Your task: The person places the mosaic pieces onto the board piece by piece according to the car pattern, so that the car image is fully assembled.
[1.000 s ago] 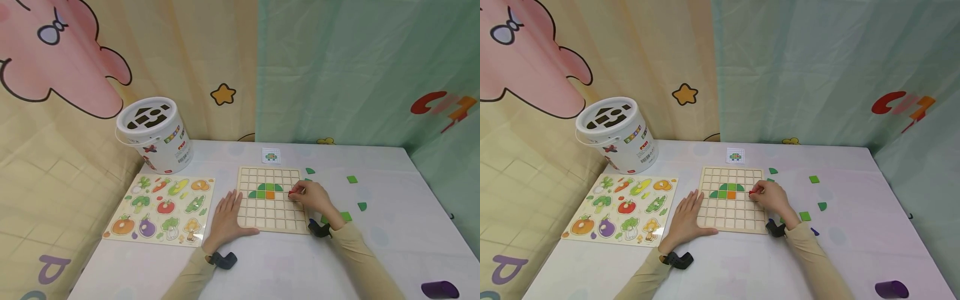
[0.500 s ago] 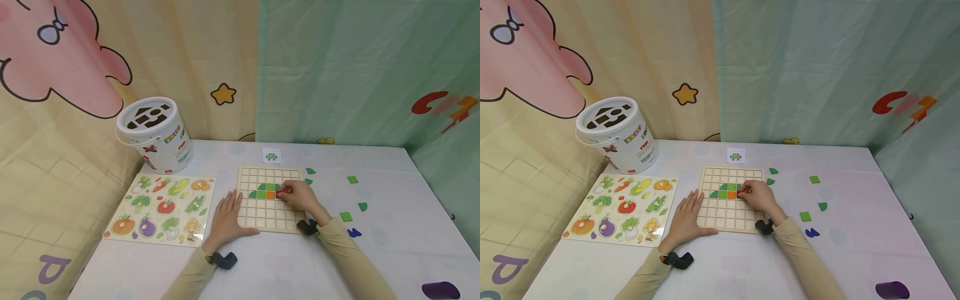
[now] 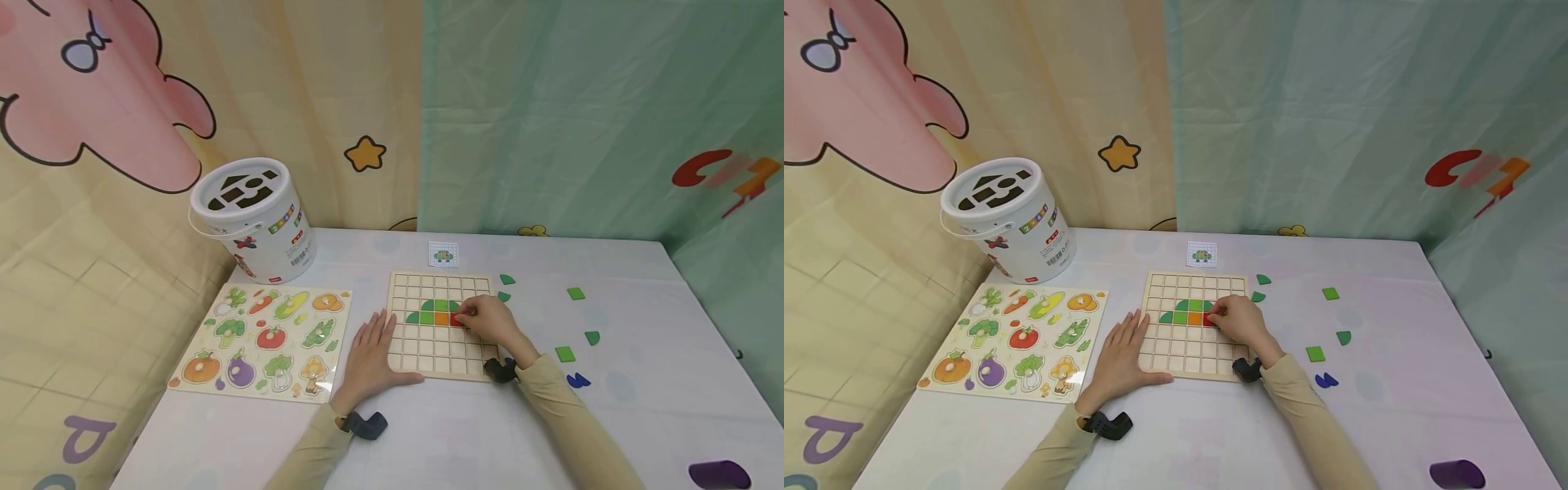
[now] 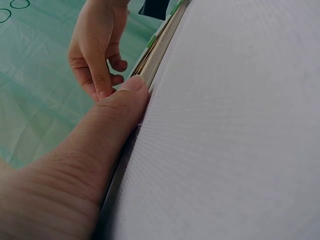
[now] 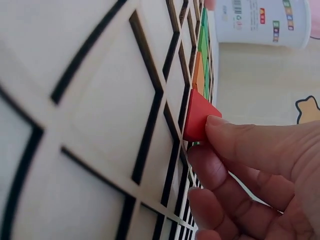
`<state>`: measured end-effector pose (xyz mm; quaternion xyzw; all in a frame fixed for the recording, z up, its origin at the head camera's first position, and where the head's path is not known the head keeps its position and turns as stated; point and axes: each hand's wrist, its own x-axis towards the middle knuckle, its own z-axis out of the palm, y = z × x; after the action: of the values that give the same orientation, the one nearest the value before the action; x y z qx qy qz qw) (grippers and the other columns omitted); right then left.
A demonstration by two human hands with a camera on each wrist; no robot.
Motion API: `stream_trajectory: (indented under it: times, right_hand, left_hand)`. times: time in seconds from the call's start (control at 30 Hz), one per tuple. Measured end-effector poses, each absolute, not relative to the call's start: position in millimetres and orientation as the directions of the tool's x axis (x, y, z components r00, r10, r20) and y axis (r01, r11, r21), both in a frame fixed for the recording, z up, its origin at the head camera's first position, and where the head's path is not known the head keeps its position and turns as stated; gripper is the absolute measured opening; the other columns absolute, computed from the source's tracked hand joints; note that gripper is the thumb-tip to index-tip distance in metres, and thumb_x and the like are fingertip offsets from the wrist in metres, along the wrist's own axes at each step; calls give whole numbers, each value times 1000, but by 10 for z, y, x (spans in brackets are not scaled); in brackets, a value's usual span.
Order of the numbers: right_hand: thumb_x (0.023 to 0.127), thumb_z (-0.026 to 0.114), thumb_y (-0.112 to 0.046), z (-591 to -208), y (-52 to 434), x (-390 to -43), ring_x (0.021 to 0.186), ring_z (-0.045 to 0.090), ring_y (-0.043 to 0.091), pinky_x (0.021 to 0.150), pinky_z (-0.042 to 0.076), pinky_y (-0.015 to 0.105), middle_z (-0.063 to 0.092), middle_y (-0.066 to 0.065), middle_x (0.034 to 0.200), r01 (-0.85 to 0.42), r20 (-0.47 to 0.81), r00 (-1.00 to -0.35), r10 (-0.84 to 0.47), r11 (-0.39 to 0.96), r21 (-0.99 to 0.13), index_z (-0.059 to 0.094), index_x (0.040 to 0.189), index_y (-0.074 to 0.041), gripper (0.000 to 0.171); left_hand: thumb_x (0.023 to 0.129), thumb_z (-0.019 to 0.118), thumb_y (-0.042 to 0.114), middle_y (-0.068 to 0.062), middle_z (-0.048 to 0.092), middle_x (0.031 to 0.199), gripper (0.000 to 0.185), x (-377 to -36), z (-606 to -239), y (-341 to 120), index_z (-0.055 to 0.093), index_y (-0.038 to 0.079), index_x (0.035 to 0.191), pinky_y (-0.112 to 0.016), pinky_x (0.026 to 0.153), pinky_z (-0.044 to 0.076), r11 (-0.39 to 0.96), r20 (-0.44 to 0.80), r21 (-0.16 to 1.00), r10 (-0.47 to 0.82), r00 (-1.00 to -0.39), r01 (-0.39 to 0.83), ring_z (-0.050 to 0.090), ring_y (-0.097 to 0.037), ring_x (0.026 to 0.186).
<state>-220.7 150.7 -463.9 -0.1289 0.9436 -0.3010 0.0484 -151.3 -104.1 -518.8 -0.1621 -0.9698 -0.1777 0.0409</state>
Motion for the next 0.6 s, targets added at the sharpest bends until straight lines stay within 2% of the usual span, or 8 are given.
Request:
stream_trajectory:
  times: [0.3, 0.6]
  right_hand:
    - [84, 73, -22, -4615, 1495, -2193, 59, 50, 12, 51, 40, 27, 60, -5, 66, -201, -14, -969, -247, 819, -537, 69, 73, -13, 16]
    - [84, 74, -22, -4644, 1497, -2192, 59, 49, 13, 51, 40, 27, 59, -6, 65, -192, -26, -971, -238, 842, -504, 68, 72, -14, 16]
  left_hand:
    - [62, 60, 83, -13, 16, 156, 123, -1510, -5189, -1041, 20, 8, 152, -39, 114, 6, 885, 135, 330, 299, -945, 327, 6, -25, 143]
    - [61, 61, 82, -13, 16, 156, 123, -1504, -5182, -1034, 21, 8, 152, -40, 114, 6, 879, 135, 349, 296, -946, 325, 6, -25, 143]
